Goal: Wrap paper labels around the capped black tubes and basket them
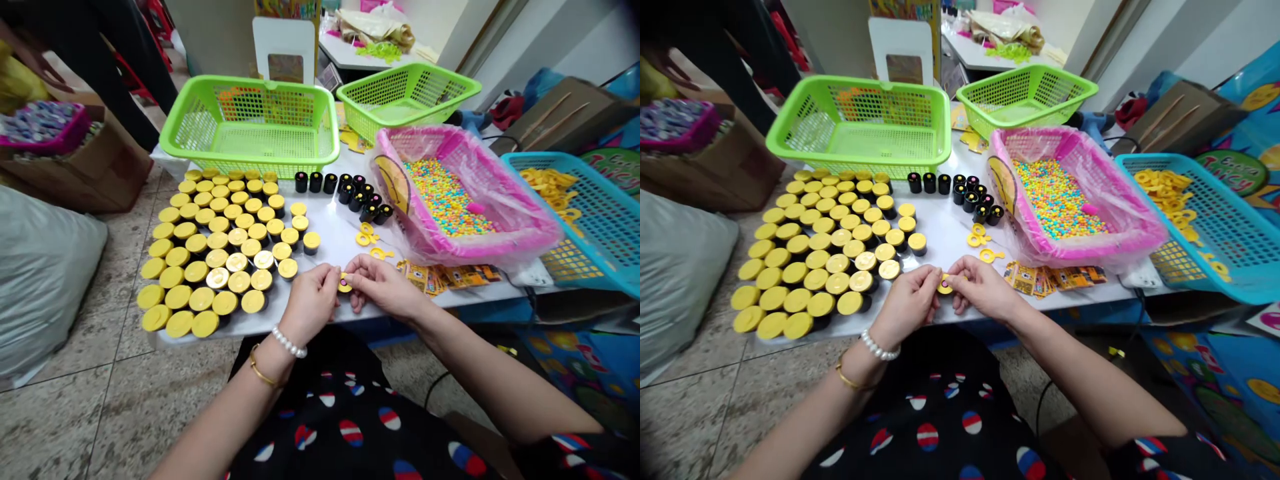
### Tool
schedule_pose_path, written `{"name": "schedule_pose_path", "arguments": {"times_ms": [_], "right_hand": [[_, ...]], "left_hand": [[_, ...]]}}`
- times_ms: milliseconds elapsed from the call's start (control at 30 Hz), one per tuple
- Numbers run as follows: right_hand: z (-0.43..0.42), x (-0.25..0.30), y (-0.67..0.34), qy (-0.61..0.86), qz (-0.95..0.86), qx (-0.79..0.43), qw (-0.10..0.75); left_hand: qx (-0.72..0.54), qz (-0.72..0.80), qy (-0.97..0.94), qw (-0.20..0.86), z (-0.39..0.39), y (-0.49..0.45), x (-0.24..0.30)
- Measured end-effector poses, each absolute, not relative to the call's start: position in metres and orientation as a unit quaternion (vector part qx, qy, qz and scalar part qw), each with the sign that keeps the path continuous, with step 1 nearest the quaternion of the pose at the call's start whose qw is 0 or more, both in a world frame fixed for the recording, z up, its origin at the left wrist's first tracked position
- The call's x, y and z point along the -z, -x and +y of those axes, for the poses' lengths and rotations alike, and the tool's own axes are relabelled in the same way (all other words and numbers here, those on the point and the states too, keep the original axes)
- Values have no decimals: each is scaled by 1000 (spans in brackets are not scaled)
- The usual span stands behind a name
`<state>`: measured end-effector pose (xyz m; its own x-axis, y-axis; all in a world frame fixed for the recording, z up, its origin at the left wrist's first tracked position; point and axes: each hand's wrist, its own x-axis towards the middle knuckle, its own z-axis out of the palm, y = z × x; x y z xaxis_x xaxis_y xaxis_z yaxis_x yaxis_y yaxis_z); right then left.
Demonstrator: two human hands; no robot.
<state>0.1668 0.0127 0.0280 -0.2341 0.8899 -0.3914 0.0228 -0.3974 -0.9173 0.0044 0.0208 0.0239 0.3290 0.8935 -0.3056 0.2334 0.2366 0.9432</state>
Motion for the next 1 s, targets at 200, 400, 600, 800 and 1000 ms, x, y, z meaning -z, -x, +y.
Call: {"name": "schedule_pose_path", "arguments": {"times_ms": [200,400,600,800,1000], "right_hand": [[7,-27,-164,508,-450,-646,349],[9,-23,-171,498,-400,-674,371],[7,-22,-174,501,-422,-662,364],[9,-30,-173,542,-474,-610,332],[13,-36,-175,567,-494,-579,313]], "left_hand": [[-269,497,-575,591,11,2,-17],[-262,456,-592,611,10,9,-18],[-354,483,-699,391,5,-1,-13],[-356,487,-712,361,2,-11,-6],[-348,485,-728,337,-2,-12,-1]]}}
